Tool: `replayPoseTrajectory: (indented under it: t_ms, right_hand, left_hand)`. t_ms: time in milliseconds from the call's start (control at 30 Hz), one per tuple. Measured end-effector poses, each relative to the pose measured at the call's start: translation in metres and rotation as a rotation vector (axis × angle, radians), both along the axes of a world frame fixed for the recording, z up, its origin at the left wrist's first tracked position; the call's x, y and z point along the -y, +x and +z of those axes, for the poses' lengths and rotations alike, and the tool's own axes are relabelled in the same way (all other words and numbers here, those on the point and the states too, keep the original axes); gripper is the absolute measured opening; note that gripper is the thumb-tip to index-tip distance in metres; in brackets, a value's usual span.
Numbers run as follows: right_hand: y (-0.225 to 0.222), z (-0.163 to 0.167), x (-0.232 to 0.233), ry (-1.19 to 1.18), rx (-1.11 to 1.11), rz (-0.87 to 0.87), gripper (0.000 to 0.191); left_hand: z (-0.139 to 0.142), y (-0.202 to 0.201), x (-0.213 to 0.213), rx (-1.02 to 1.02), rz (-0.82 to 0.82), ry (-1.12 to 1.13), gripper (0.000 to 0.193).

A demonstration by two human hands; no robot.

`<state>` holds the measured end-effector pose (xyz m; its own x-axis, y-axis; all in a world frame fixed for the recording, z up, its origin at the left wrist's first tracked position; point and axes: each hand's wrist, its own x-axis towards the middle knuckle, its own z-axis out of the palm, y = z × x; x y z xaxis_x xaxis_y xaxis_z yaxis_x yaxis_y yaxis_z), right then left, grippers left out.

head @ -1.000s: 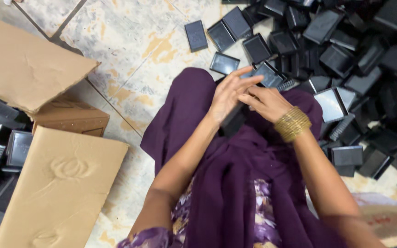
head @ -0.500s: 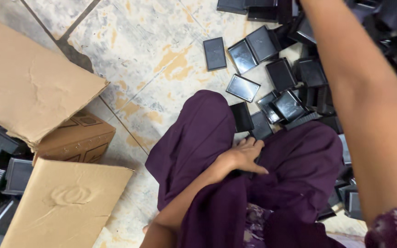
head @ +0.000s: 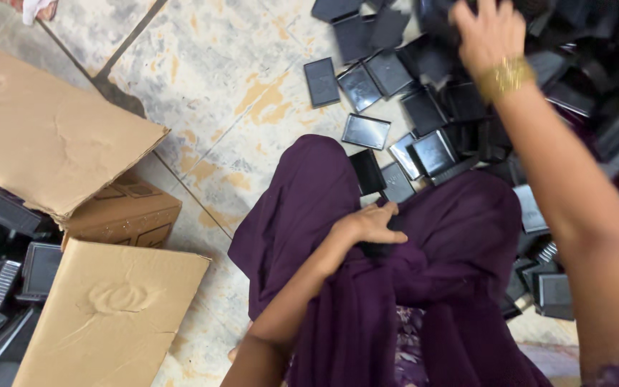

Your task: The person sits on the floor among a large pile of black plastic boxes and stacks them one at a time, fitting a lid onto each base and placing completed stacks into nearby cardboard boxes. They repeatedly reach into the pile, pick up a base and lid, press them together, and set the stack aside or into a box.

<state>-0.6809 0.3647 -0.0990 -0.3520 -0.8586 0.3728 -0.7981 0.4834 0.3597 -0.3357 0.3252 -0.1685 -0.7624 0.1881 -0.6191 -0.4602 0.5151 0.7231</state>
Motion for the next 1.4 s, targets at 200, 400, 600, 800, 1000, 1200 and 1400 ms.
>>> replayPoseTrajectory:
  t_ms: [200, 400, 600, 800, 1000, 1200, 1400]
  right_hand:
    - [0.113, 0.019, -0.155, -0.210, 0.545, -0.178, 0.046]
    - [0.209, 0.013, -0.241, -0.256, 0.638, -0.292, 0.050]
    - [0.216, 0.005, -0.273, -0.490, 0.999, -0.389, 0.069]
    - [0.175, -0.036, -0.260, -0.644, 0.729, -0.421, 0.037]
    - [0.172, -0.023, -0.240, -0.624, 0.637, -0.301, 0.032]
    - [0.246, 0.032, -0.195, -1.315, 1.804, -0.051, 0.022]
    - [0.288, 0.052, -0.152, -0.619, 1.381, -0.492, 0.040]
  left_hand:
    - [0.004, -0.015, 0.025, -0.338, 0.576, 0.476, 0.074]
    - [0.016, -0.020, 0.036, -0.178, 1.039, 1.244, 0.067]
    - [0.038, -0.013, 0.013, -0.301, 1.015, 1.215, 0.059]
    - [0.070, -0.001, -0.018, -0.409, 0.930, 1.387, 0.058]
    - [0.064, 0.000, -0.034, -0.447, 0.913, 1.468, 0.061]
    - [0.043, -0.009, -0.037, -0.405, 0.950, 1.395, 0.059]
    - [0.036, -0.014, -0.044, -0.465, 0.903, 1.126, 0.041]
